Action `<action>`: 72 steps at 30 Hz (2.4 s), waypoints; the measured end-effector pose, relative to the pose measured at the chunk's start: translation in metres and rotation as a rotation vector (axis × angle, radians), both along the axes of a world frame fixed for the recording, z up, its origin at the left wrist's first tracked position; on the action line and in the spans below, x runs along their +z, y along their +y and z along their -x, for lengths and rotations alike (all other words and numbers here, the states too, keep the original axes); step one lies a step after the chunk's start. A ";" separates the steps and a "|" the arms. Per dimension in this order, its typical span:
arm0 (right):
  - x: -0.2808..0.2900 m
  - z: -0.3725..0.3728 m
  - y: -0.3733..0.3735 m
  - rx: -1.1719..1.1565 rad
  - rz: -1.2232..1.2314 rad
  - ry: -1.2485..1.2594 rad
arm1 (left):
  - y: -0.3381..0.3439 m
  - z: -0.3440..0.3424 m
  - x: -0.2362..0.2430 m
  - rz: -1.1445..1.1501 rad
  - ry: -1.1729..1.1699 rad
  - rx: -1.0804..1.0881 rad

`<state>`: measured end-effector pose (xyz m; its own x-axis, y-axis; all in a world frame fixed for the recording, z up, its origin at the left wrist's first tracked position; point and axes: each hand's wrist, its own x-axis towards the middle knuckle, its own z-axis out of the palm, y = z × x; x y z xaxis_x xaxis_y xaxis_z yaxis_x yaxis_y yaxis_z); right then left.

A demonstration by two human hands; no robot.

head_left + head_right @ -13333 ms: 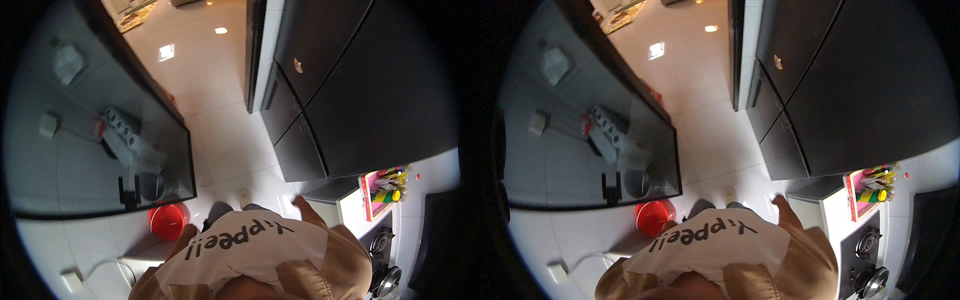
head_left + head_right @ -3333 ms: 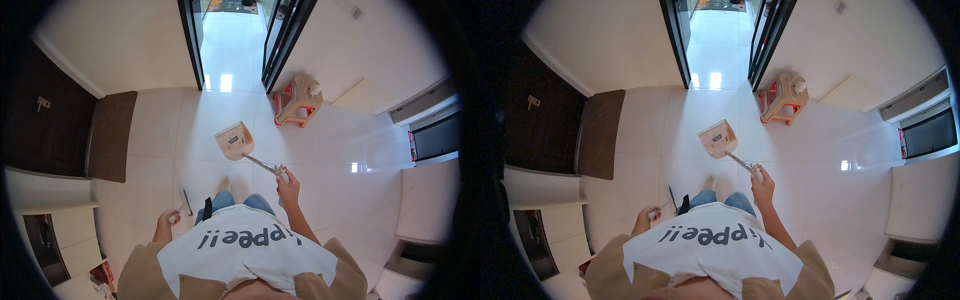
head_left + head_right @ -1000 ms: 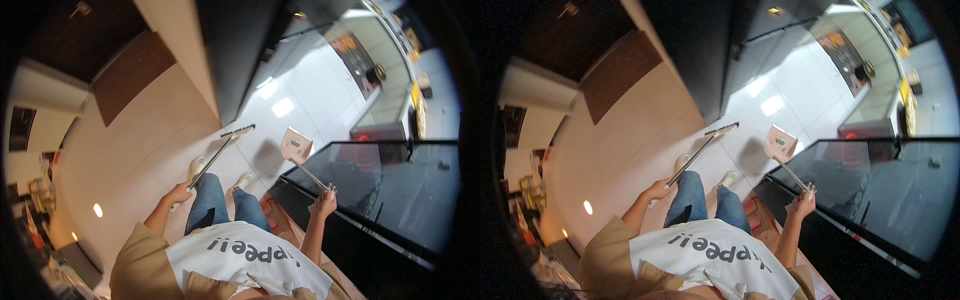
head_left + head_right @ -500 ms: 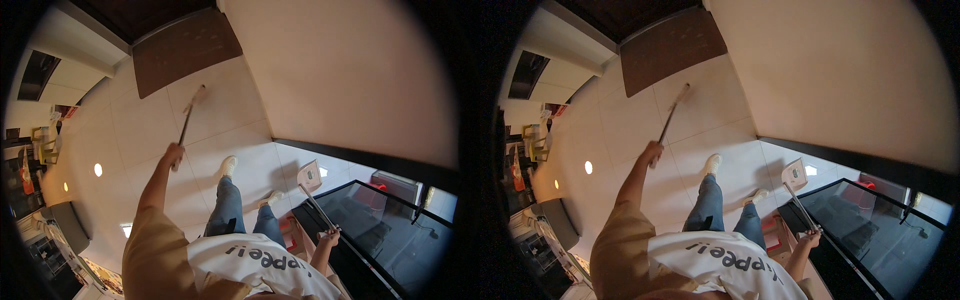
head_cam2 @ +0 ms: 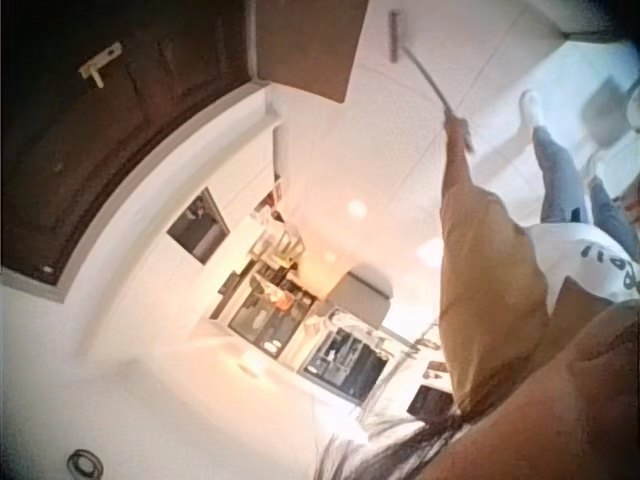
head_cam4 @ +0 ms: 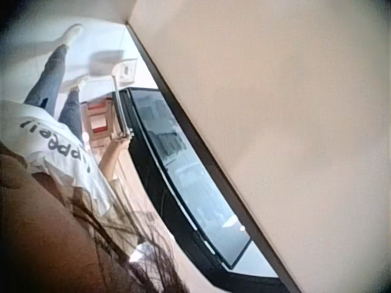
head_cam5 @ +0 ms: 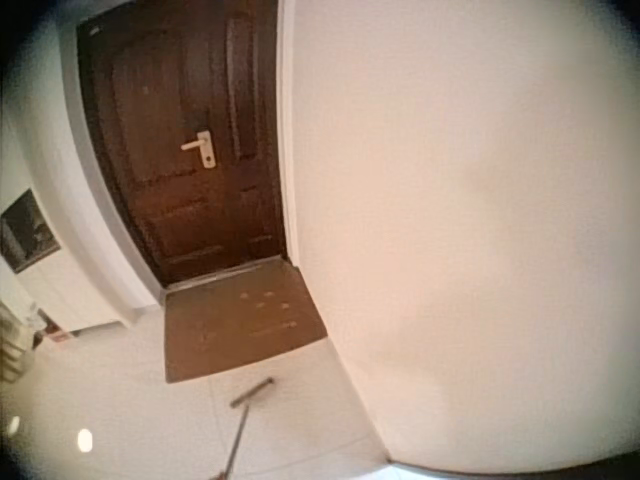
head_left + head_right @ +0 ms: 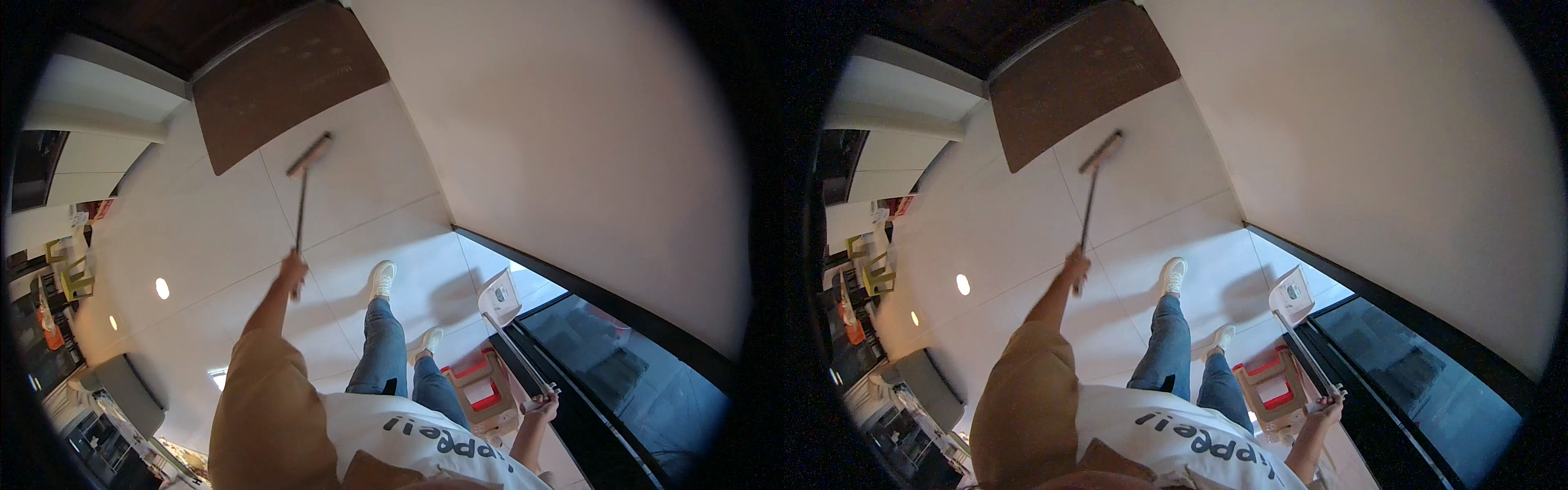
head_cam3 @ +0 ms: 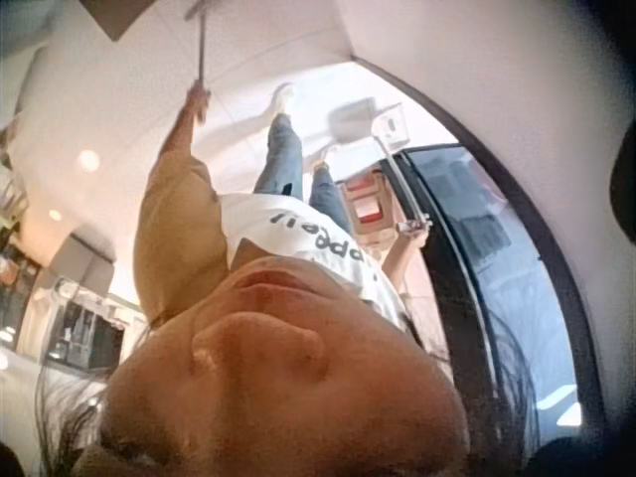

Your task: The person washes several dishes and utensils in the kitchen sink, rinses them, and places them on the counter. Then the person sweeps the kitchen floor with a broom and dustpan, collecting debris into the dustpan.

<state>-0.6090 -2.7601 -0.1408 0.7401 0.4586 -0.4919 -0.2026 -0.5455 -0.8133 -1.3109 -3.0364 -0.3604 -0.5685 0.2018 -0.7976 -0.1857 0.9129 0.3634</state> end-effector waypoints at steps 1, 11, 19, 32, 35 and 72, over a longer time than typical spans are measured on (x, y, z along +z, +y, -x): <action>0.000 0.003 0.002 0.018 -0.009 -0.012 | -0.014 -0.030 0.017 0.057 0.019 -0.102; -0.028 -0.028 0.004 0.116 0.001 0.046 | -0.019 -0.138 0.139 -0.022 -0.039 -0.113; -0.043 -0.081 -0.013 0.261 -0.029 0.141 | 0.070 -0.113 0.032 0.012 0.148 -0.065; -0.035 -0.183 -0.063 0.400 -0.123 0.245 | 0.093 -0.523 0.022 -0.030 -0.043 -0.483; -0.041 -0.194 -0.056 0.463 -0.144 0.207 | 0.089 -0.503 0.049 -0.105 -0.265 -0.299; 0.049 -0.337 0.326 -0.024 -0.351 0.165 | 0.578 -0.718 0.076 -0.125 -0.201 -0.294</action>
<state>-0.2718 -2.4345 -0.0923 0.6766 0.6034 -0.4219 -0.3560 -0.2335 -0.9048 -0.5931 -2.4580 -0.2846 -0.3067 0.4362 -0.8460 -0.0010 0.8887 0.4586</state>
